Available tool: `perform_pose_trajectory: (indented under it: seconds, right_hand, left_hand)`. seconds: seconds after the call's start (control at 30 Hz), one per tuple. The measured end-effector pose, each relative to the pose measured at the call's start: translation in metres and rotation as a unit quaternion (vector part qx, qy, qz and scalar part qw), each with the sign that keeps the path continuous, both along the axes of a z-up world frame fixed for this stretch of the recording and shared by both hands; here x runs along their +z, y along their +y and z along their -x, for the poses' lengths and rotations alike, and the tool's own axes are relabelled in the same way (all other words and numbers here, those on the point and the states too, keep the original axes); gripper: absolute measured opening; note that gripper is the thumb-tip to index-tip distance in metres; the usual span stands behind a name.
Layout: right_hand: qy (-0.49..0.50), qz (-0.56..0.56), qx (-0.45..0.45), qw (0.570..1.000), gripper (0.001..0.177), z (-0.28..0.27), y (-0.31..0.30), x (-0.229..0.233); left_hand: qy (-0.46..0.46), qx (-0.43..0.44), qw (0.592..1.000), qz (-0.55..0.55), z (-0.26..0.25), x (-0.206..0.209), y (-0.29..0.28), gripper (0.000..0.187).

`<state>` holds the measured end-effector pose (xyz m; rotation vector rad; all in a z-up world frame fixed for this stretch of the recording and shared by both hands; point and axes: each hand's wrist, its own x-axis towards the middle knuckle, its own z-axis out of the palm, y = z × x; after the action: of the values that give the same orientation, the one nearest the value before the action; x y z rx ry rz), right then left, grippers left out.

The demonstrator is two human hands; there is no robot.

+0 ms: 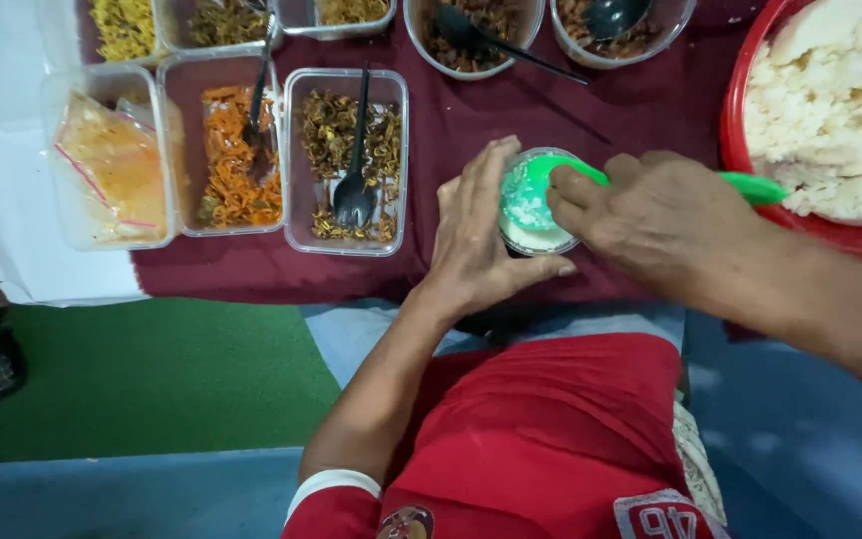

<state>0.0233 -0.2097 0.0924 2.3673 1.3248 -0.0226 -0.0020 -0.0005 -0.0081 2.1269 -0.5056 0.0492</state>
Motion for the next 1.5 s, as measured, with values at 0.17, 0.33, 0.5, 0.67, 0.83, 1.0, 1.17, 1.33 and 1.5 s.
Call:
perform_pose_trajectory:
  seconds: [0.17,0.33,0.5,0.67,0.83,1.0,1.17,1.33,1.5]
  right_hand:
    - [0.014,-0.050,-0.084,0.995,0.021,0.024,0.007,-0.003]
    - [-0.025,-0.085,-0.173,0.981,0.015,0.045,0.017,-0.001]
    - [0.012,-0.104,-0.214,0.971,0.022,0.047,0.022,0.003]
    - [0.035,-0.135,-0.172,0.975,0.017,0.037,0.011,-0.001]
    - [0.045,-0.176,-0.135,0.974,0.023,0.029,-0.001,-0.009]
    - [0.017,-0.200,-0.123,0.972,0.033,0.024,-0.009,-0.019]
    - [0.051,-0.216,-0.111,0.969,0.038,0.015,-0.017,-0.027]
    - [0.109,-0.268,-0.098,0.952,0.042,0.010,-0.027,-0.041]
    - [0.126,-0.347,-0.059,0.927,0.045,0.011,-0.033,-0.045]
  left_hand:
    - [-0.029,0.018,0.999,-0.032,0.004,-0.001,-0.003,0.129]
    - [-0.027,0.036,0.998,-0.050,0.004,0.009,-0.008,0.121]
    - [-0.037,0.028,0.998,-0.038,0.004,0.017,-0.009,0.101]
    - [-0.040,0.028,0.998,-0.031,0.003,0.013,-0.009,0.101]
    - [-0.027,0.022,0.999,-0.029,0.000,0.009,-0.008,0.102]
    - [-0.008,0.016,1.000,-0.019,0.000,0.014,-0.006,0.102]
    - [-0.014,0.011,1.000,-0.015,-0.001,0.010,-0.005,0.104]
    - [-0.019,0.010,1.000,0.002,-0.001,0.010,-0.004,0.104]
    - [0.003,-0.004,1.000,-0.005,0.000,0.010,-0.003,0.108]
